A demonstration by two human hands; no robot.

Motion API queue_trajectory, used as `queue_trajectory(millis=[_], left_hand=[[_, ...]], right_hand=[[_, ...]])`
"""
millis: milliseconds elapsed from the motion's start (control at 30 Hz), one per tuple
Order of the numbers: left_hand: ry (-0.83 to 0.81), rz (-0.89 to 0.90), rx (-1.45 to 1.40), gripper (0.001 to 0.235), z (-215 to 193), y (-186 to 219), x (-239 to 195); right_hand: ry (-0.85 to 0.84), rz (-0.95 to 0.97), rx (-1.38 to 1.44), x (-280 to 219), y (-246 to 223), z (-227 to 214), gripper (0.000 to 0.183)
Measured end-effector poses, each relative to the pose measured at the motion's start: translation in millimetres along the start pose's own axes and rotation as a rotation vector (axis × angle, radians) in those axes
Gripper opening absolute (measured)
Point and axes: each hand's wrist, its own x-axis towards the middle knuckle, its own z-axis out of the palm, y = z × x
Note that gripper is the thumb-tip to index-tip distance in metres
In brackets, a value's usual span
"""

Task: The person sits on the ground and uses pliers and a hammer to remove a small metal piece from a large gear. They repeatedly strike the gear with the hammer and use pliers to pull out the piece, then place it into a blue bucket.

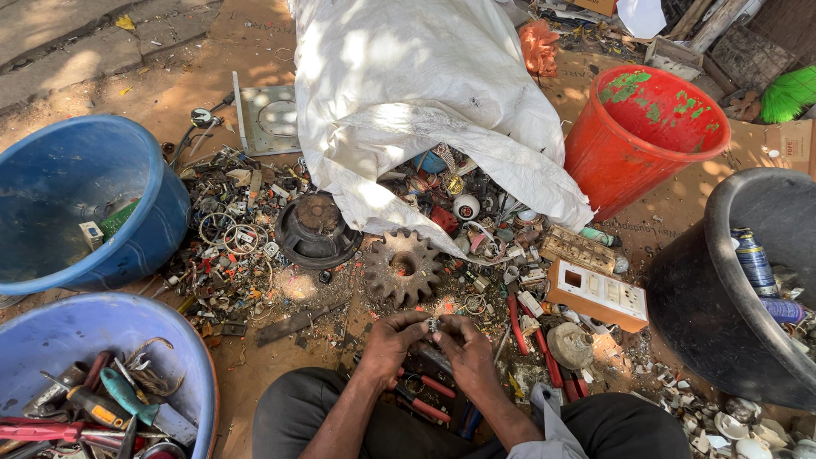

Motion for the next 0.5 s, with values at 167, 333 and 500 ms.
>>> queue_trajectory(millis=[167,333,500], left_hand=[[0.320,0.505,0.825,0.031,-2.1,0.9,-0.3],[0.548,0.643,0.857,0.028,-34.2,27.0,19.2],[0.787,0.446,0.675,0.026,-99.9,76.9,81.0]], right_hand=[[-0.387,0.260,-0.780,-6.6,-22.7,-0.6,0.055],[-0.581,0.323,-0.862,-9.7,-39.8,3.8,0.060],[-0.609,0.304,-0.820,-4.5,-34.6,0.2,0.057]])
